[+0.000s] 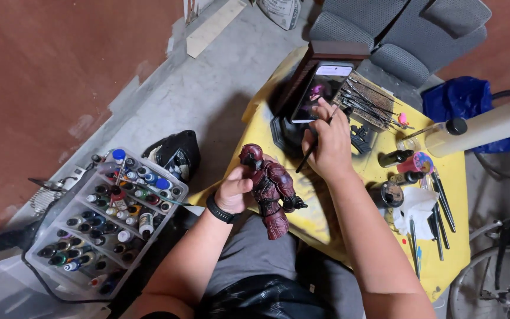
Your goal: Painting a red miniature figure with a fine-tipped brush while using a smartphone for reference.
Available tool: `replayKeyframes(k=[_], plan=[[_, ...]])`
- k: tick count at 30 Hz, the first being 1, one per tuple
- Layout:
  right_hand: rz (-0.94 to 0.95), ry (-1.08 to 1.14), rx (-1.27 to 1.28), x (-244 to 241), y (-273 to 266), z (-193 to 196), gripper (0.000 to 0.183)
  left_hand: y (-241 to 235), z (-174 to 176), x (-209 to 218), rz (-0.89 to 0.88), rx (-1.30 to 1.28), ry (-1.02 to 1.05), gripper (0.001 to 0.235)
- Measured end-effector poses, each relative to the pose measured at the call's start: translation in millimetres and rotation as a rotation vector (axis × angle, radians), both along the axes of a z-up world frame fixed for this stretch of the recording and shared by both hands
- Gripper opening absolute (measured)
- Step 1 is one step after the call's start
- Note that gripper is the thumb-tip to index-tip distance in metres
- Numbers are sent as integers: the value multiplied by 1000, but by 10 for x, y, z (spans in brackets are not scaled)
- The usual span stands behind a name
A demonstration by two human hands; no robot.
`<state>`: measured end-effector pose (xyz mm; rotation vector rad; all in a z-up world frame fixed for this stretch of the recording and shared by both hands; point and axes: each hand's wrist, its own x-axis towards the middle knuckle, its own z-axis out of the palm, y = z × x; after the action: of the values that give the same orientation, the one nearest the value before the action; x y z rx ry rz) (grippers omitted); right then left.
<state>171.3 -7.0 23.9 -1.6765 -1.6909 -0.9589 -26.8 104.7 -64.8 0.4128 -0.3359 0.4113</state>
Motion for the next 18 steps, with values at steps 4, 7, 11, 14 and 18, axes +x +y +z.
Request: replayKeyframes(k=[4, 7, 11, 14, 18], plan=[[-3, -3, 11, 12, 3, -33, 28, 38, 138, -74, -9, 26, 1, 75], [-20, 6, 11, 30, -25, -86, 25, 56, 262, -110, -25, 70, -4, 72], [-16, 23, 33, -16, -120, -95, 23, 103, 383, -128, -46, 142, -10, 68], [-3, 56, 37, -34, -222, -138, 25, 136, 373, -101, -54, 174, -11, 67], [20, 87, -30, -54, -347, -192, 24, 103, -14, -2, -31, 140, 67, 79]])
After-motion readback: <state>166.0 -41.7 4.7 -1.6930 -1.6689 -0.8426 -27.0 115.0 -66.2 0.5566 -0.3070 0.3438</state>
